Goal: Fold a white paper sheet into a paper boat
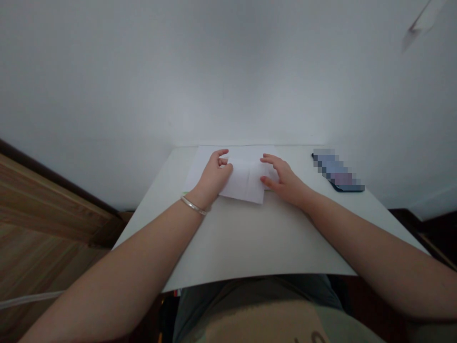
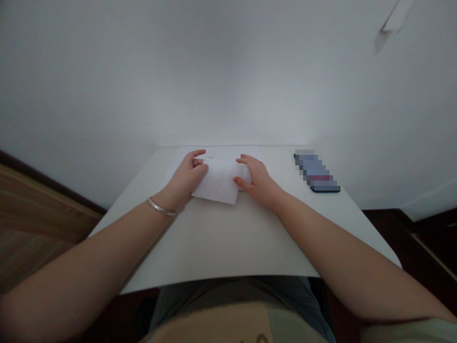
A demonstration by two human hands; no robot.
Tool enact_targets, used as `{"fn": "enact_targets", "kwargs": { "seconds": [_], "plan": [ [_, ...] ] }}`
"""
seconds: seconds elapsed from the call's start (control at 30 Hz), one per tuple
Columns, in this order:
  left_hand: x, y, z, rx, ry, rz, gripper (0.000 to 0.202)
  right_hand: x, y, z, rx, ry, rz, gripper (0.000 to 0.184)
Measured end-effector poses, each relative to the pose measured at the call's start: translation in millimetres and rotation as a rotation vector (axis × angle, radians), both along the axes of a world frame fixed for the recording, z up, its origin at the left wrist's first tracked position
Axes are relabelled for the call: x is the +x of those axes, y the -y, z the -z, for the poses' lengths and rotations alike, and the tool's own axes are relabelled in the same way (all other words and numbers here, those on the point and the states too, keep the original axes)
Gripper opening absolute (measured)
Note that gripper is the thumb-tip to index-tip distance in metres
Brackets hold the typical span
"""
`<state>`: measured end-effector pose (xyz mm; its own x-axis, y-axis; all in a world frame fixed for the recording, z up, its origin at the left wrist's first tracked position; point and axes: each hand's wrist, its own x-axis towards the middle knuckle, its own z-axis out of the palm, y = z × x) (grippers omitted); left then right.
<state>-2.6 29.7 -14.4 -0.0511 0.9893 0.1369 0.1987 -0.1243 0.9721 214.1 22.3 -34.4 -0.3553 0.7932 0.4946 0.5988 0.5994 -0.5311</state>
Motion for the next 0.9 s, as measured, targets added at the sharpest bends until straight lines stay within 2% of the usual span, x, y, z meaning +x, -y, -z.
{"fn": "enact_targets", "kwargs": {
  "seconds": [0.2,0.3,0.43,0.57,0.67,0.8,0.9],
  "plan": [
    [1.6,-0.6,3.4,0.027,0.005,0.173,0.05,-5.2,5.1,-9.8,-0.317,-0.144,0.006,0.04],
    [2.9,-1.2,4.8,0.027,0.002,0.27,0.048,-6.1,4.8,-10.3,-0.332,-0.163,0.019,0.032],
    [2.0,-1.6,5.2,0.031,-0.102,0.287,0.053,-4.6,1.9,-7.3,-0.365,-0.219,0.097,0.022],
    [-1.9,-0.2,0.4,0.047,-0.374,0.302,0.045,-2.8,3.2,-8.9,-0.337,-0.112,0.162,0.009],
    [-4.9,-0.4,-1.3,0.112,-0.551,0.301,0.035,-1.8,5.5,-10.9,-0.267,0.016,0.204,0.007],
    [-6.2,-1.6,1.1,0.218,-0.624,0.336,0.024,-0.6,5.8,-9.9,-0.165,0.104,0.165,0.009],
    [-5.7,-1.0,1.3,0.263,-0.645,0.364,0.027,-0.3,5.0,-8.3,-0.143,0.111,0.112,0.011]
  ]
}}
